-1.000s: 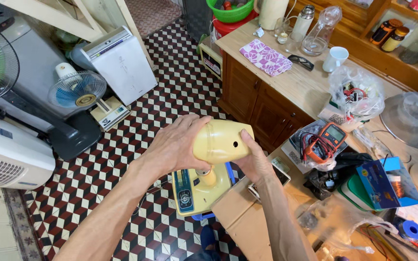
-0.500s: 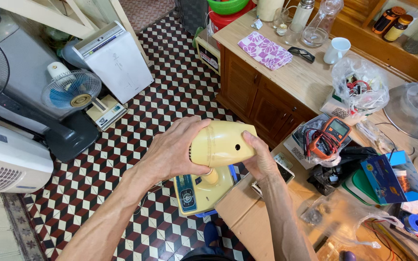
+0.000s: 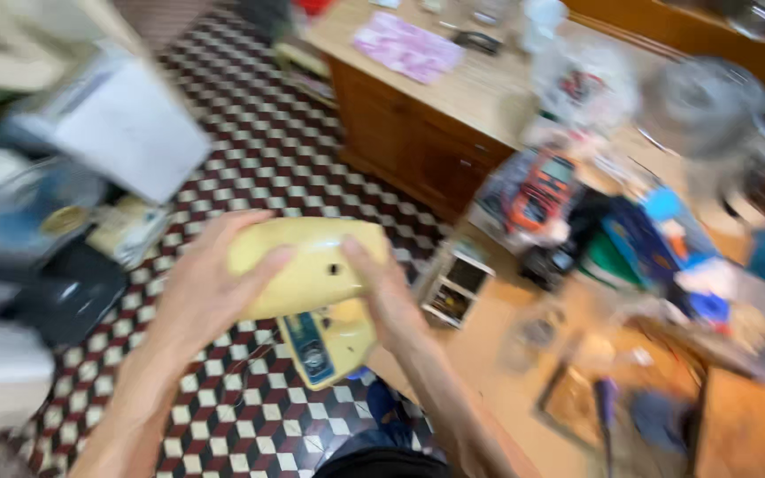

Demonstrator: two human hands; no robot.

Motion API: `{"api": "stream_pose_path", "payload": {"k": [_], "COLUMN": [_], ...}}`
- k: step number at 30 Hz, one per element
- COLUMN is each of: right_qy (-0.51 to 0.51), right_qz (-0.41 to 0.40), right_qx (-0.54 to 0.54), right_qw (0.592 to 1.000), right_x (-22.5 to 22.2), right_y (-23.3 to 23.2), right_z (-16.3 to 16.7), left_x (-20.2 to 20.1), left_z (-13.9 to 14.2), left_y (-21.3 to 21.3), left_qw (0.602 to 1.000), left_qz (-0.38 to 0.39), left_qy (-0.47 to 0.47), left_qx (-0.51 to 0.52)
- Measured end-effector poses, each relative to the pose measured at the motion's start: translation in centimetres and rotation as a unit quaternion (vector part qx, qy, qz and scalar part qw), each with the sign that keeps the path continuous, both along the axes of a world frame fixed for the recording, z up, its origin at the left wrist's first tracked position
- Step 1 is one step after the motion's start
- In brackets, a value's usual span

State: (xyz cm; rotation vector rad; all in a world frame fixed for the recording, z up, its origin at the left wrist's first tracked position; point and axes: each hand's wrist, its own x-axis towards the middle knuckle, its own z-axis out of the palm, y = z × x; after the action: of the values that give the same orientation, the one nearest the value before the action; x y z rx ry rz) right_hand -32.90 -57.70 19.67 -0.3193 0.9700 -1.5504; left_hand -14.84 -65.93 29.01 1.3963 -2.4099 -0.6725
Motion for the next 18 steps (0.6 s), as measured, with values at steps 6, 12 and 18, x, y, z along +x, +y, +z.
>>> {"api": "stream_pose_path", "payload": {"k": [6, 12, 18], "right_qy": [0.181, 0.259, 0.073], "right_qz": [0.011, -0.171, -0.395], "right_qx": [0.004, 0.344, 0.399], "right_qw": [0.983, 0.886, 0.824], "right_x": [-2.2, -8.1, -12.2], "right_y": [11.2, 33.5, 50.0], "right_z": [-7.2, -19.9, -26.3], "left_x": [-0.1, -4.6, -8.8], "left_z": [-3.2, -6.9, -7.5], "left_y": [5.5, 11.5, 16.7], "left_qw": [0.942, 0.994, 0.994], "left_qz": [-0.021, -0.021, -0.074], "left_qy": [0.295, 0.067, -0.067], "left_qx": [0.157, 0.085, 0.042]}}
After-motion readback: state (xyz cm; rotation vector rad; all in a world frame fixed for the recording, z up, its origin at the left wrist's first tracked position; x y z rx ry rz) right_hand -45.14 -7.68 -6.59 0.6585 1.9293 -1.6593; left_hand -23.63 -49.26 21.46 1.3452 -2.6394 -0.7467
